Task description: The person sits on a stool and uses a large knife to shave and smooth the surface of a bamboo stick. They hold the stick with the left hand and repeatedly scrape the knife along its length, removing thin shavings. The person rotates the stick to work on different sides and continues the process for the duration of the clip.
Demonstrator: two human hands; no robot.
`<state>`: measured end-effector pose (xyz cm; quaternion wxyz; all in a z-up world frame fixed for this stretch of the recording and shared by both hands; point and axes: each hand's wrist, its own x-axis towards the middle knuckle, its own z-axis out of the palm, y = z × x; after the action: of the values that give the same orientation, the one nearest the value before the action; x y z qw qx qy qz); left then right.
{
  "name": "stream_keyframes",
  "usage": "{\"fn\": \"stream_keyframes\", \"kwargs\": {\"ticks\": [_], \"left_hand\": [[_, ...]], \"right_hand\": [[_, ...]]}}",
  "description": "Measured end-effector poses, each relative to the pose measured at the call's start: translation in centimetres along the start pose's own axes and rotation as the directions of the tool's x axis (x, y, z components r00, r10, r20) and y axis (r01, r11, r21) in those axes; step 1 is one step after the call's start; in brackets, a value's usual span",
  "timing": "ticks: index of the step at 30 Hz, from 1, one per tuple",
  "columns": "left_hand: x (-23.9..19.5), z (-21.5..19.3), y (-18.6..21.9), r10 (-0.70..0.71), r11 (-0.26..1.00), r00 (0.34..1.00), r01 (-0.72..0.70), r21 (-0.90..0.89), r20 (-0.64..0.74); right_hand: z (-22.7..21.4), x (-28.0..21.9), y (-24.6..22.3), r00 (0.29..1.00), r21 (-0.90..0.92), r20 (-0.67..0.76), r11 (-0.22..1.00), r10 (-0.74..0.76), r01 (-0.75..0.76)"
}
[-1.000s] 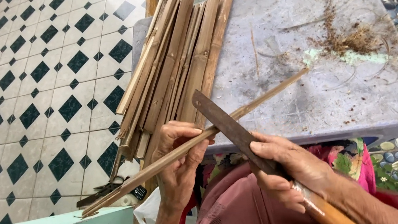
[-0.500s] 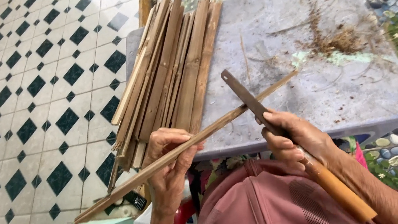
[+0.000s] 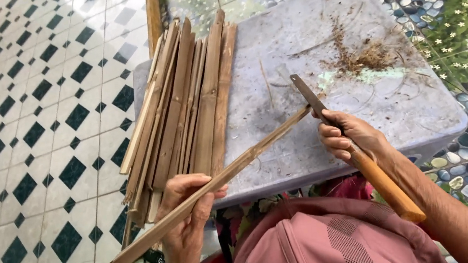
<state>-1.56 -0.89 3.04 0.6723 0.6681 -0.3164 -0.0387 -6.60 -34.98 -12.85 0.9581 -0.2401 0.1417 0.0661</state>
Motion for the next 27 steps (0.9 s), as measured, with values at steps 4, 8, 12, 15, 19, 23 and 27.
{"fn": "stream_keyframes", "kwargs": {"ticks": [4, 8, 12, 15, 19, 23, 27], "left_hand": [[0.1, 1.4, 0.6, -0.072, 0.995, 0.982, 0.084, 0.062, -0.175], [-0.1, 0.9, -0.5, -0.068, 0.997, 0.932, 0.046, -0.068, -0.355], [0.0, 0.5, -0.6, -0.137, 0.974, 0.917, 0.057, -0.217, -0.374], [-0.1, 0.3, 0.1, -0.159, 0.948, 0.972, 0.1, -0.303, -0.176], [-0.5, -1.1, -2.5, -0.194, 0.716, 0.89, 0.417, -0.56, 0.413], [-1.1, 0.6, -0.5, -0.188, 0.416, 0.909, 0.417, -0.808, 0.372], [0.6, 1.2, 0.9, -0.488, 0.414, 0.587, 0.807, -0.42, 0.646]], "right_hand": [[-0.4, -0.2, 0.3, 0.988, -0.082, 0.071, 0.988, 0.135, -0.129], [6.5, -3.0, 1.4, 0.999, -0.08, -0.042, 0.997, 0.019, -0.022], [8.8, -4.1, 1.5, 0.996, -0.109, 0.03, 0.99, -0.086, 0.088], [9.3, -3.8, 0.6, 0.992, -0.087, 0.051, 0.989, -0.119, 0.123], [9.7, -4.1, -1.5, 0.98, -0.09, 0.076, 0.977, -0.185, 0.192], [11.6, -5.2, -2.8, 0.981, -0.203, -0.012, 0.961, -0.192, 0.186], [13.8, -5.2, -3.0, 0.949, -0.306, -0.128, 0.922, -0.288, 0.238]]}}
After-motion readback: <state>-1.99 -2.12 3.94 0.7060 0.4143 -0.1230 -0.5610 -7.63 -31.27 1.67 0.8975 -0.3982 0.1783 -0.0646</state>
